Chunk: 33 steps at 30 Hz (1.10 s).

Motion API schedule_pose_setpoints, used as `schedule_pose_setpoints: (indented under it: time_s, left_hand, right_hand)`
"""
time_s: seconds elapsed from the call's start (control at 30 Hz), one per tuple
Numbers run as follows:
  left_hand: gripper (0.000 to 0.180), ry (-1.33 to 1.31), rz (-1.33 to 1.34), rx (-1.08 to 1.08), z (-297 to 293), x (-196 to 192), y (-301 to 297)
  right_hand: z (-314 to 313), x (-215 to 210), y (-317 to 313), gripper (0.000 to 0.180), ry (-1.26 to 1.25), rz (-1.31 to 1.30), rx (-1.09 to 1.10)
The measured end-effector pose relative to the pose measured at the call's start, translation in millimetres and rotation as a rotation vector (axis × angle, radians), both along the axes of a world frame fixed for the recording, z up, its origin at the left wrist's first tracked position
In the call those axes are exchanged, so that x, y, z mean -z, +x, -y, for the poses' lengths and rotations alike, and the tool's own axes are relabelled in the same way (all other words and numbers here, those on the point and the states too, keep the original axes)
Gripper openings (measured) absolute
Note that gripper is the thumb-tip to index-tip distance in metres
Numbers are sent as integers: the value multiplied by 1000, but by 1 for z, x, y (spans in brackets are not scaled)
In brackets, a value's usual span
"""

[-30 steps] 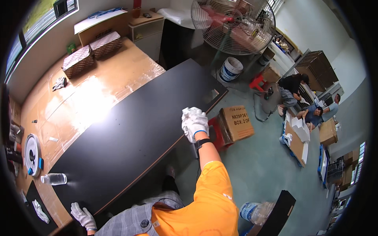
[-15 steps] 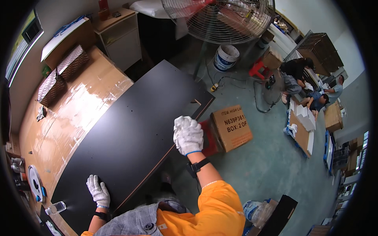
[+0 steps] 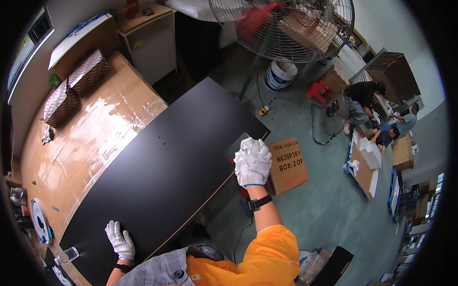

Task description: The recorder uses a cloth and a bottle of liquid to clean the surface of large black furniture boards.

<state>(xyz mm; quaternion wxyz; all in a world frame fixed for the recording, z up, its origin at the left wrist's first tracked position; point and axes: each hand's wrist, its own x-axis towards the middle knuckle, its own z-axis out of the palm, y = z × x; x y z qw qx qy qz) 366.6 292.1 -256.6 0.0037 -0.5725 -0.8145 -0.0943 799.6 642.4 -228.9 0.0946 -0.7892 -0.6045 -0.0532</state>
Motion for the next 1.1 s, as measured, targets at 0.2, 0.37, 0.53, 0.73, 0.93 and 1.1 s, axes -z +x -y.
schedule_pose_setpoints:
  time_s: [0.2,0.37,0.53,0.73,0.93,1.1]
  left_hand:
    - [50,3,15,27,-4,2,2]
    - [50,-21,-18,0,4,1,-3]
    - [51,-33,-22,19,1,2,-2]
    - [51,-29,-21,-11,2,1,-2]
    - [47,-12,-19,-5,0,-4,2]
    - [53,2,-12,-4,8,3,0]
  right_hand:
    - [-43,-15,48,38,-175,18,83]
    - [-17,-18,22,47,-246,52,-141]
    - [-75,-32,54,27,-318,32,-95]
    - [-35,-16,39,31,-256,-38,-220]
    - [-61,-70,35,27,-472,-196,-87]
    - [-7,-11,42,32,-194,9,-377]
